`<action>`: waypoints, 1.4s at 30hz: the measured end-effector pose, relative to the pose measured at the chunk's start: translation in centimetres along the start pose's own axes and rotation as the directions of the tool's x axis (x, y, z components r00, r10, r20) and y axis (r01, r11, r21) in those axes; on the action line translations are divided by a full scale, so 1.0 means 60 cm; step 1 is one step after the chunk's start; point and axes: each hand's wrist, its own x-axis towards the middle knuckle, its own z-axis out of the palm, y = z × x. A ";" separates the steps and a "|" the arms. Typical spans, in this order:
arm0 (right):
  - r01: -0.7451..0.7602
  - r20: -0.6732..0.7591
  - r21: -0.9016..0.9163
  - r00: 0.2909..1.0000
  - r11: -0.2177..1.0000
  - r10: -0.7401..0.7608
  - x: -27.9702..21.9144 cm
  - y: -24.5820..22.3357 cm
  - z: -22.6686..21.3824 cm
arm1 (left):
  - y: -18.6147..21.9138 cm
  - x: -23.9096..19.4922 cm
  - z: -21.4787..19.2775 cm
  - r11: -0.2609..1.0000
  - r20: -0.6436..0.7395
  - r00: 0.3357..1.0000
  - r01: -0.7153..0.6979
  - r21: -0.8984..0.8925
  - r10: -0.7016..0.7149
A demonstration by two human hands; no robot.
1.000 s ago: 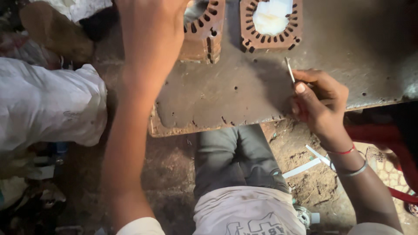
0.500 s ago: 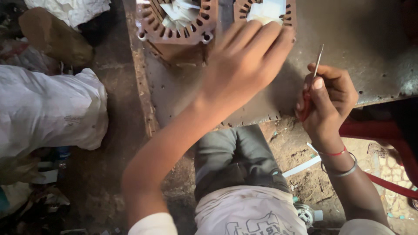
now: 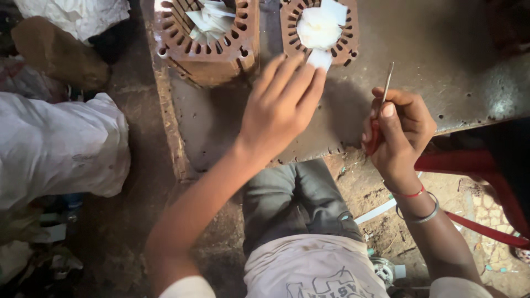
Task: The person inserts white insulating paper strips into the slots of motor stators using a small pointed tool and their hands.
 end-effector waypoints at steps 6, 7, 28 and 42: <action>0.026 0.003 -0.044 1.000 0.999 -0.026 -0.006 0.002 0.002 | 0.017 -0.049 -0.042 0.985 0.226 0.972 0.098 -0.143 -0.064; 0.033 0.006 -0.055 0.999 0.998 -0.033 -0.006 0.001 0.000 | 0.015 -0.051 -0.042 0.971 0.235 0.967 0.147 -0.191 -0.100; 0.478 0.522 -0.828 0.848 0.293 0.092 -0.027 -0.086 0.046 | 0.044 -0.105 -0.071 0.981 0.347 0.930 0.165 -0.103 -0.120; 0.523 0.586 -0.739 0.810 0.425 0.022 0.103 -0.026 0.098 | 0.035 -0.086 -0.082 0.938 0.369 0.922 0.226 -0.264 -0.118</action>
